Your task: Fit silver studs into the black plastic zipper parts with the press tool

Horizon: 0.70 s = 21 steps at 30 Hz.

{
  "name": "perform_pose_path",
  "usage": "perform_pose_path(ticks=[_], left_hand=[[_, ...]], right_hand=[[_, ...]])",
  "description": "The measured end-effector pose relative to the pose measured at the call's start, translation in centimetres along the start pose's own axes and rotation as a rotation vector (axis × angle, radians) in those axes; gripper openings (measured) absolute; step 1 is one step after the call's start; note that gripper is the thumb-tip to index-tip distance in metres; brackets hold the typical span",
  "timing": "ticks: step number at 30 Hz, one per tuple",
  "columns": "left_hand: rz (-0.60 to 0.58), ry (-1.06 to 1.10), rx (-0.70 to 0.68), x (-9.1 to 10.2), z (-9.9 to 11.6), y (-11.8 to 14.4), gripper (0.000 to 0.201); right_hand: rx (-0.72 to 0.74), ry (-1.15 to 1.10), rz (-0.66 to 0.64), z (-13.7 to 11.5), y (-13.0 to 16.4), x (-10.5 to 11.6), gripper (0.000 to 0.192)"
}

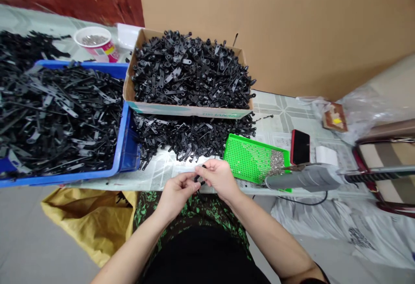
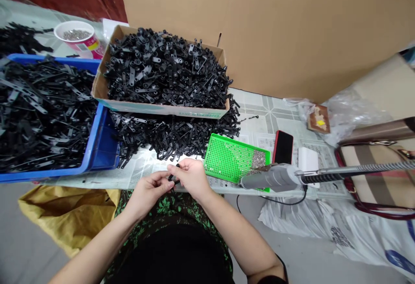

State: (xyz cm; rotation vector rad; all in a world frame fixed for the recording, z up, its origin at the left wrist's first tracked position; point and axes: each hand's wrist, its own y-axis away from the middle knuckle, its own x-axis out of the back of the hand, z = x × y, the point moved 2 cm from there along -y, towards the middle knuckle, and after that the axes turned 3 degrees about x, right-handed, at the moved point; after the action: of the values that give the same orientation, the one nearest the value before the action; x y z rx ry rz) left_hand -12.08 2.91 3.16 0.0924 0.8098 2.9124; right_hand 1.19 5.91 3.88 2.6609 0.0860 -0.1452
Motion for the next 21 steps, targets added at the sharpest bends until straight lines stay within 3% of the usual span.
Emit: perform_pose_path(ticks=[4, 6, 8, 10, 11, 12, 14, 17, 21], left_hand=[[-0.024, -0.026, -0.115, 0.2, 0.2, 0.1, 0.019], [-0.007, -0.04, -0.138, 0.4, 0.1, 0.3, 0.019], [0.02, -0.042, -0.114, 0.4, 0.1, 0.5, 0.019], [0.019, -0.026, -0.076, 0.1, 0.3, 0.6, 0.018], [0.008, -0.005, -0.056, -0.1, 0.5, 0.7, 0.019], [-0.005, 0.029, -0.033, -0.4, 0.7, 0.7, 0.02], [-0.019, 0.13, 0.027, -0.9, 1.2, 0.7, 0.023], [0.005, 0.307, 0.114, -1.2, 1.7, 0.4, 0.03], [0.054, 0.434, 0.135, -1.2, 2.0, -0.3, 0.035]], right_hand=[[0.009, 0.076, -0.067, -0.2, 0.5, 0.1, 0.042], [0.137, 0.253, -0.074, -1.9, 0.4, 0.8, 0.037], [0.434, 0.482, 0.109, -5.5, -0.3, 1.6, 0.028], [0.763, 0.696, 0.419, -9.9, -1.4, 2.2, 0.02], [0.838, 0.812, 0.499, -11.9, -2.3, 2.1, 0.019], [0.849, 0.957, 0.513, -13.7, -3.5, 1.8, 0.019], [0.732, 1.248, 0.462, -16.3, -6.0, 1.0, 0.019], [0.667, 1.416, 0.335, -17.7, -8.5, 0.3, 0.02], [1.083, 1.131, 0.326, -17.4, -8.2, 1.3, 0.027]])
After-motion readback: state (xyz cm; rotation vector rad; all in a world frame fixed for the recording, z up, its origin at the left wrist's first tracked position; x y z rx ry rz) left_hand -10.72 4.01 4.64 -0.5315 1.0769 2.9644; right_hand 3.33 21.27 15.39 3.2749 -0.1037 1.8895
